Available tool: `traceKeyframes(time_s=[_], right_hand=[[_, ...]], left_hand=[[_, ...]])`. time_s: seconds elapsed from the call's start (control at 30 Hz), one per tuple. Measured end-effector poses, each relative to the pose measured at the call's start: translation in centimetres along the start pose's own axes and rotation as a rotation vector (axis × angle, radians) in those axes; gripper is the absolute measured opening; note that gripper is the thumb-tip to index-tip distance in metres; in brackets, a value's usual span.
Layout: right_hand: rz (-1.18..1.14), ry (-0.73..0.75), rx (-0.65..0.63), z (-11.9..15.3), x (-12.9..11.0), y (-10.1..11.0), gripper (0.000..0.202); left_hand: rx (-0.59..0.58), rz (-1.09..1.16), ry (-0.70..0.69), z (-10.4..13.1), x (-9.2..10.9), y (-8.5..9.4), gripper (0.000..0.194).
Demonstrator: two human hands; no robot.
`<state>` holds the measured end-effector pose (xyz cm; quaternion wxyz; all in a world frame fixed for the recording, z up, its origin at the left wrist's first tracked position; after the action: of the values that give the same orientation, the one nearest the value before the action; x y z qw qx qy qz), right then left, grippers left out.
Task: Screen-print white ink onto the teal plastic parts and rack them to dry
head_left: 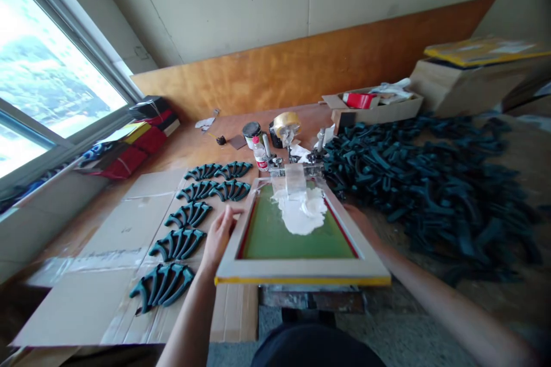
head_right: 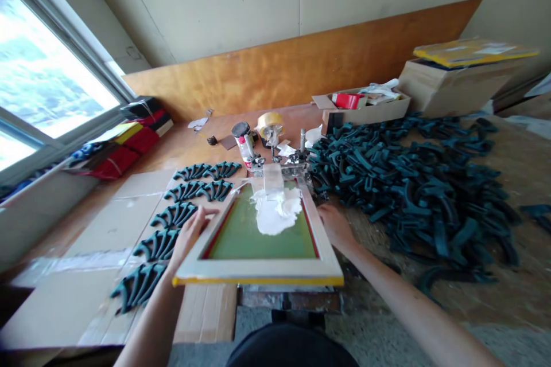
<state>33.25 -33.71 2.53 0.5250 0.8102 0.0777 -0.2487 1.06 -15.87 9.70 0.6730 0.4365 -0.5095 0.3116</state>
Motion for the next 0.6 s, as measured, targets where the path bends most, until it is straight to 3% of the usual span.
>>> traceKeyframes(time_s=[0.1, 0.17, 0.23, 0.33, 0.43, 0.6], right_hand=[[-0.048, -0.005, 0.095, -3.3, -0.2, 2.4, 0.035], [-0.053, 0.092, 0.119, -5.7, -3.1, 2.6, 0.05], [0.022, 0.179, 0.054, -7.6, -6.5, 1.4, 0.061], [0.132, 0.208, -0.161, -8.3, -9.9, -1.7, 0.033], [0.14, 0.254, -0.276, -6.1, -10.9, -3.5, 0.006], [0.086, 0.562, -0.399, -0.2, -11.2, -2.8, 0.018]], left_hand=[[-0.125, -0.103, 0.121, 1.5, -7.2, -1.7, 0.068], [-0.131, -0.165, 0.16, 1.7, -11.0, -2.8, 0.076], [-0.106, -0.204, 0.181, 1.4, -13.3, -3.3, 0.077], [-0.126, -0.202, 0.191, 1.0, -14.2, -3.6, 0.074], [-0.153, -0.19, 0.191, 1.0, -13.7, -3.5, 0.072], [-0.144, -0.185, 0.211, 1.2, -13.4, -3.4, 0.072]])
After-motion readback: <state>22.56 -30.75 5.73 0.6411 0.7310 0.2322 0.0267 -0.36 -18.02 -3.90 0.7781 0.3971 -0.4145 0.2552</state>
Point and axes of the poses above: each hand's wrist, its own z-axis away from the middle knuckle, its own y-axis out of the back of the hand, x = y × z, the point moved 6 cm from there along -z, towards the middle knuckle, and after that the axes turned 7 degrees about -z, right-handed, at the moved point
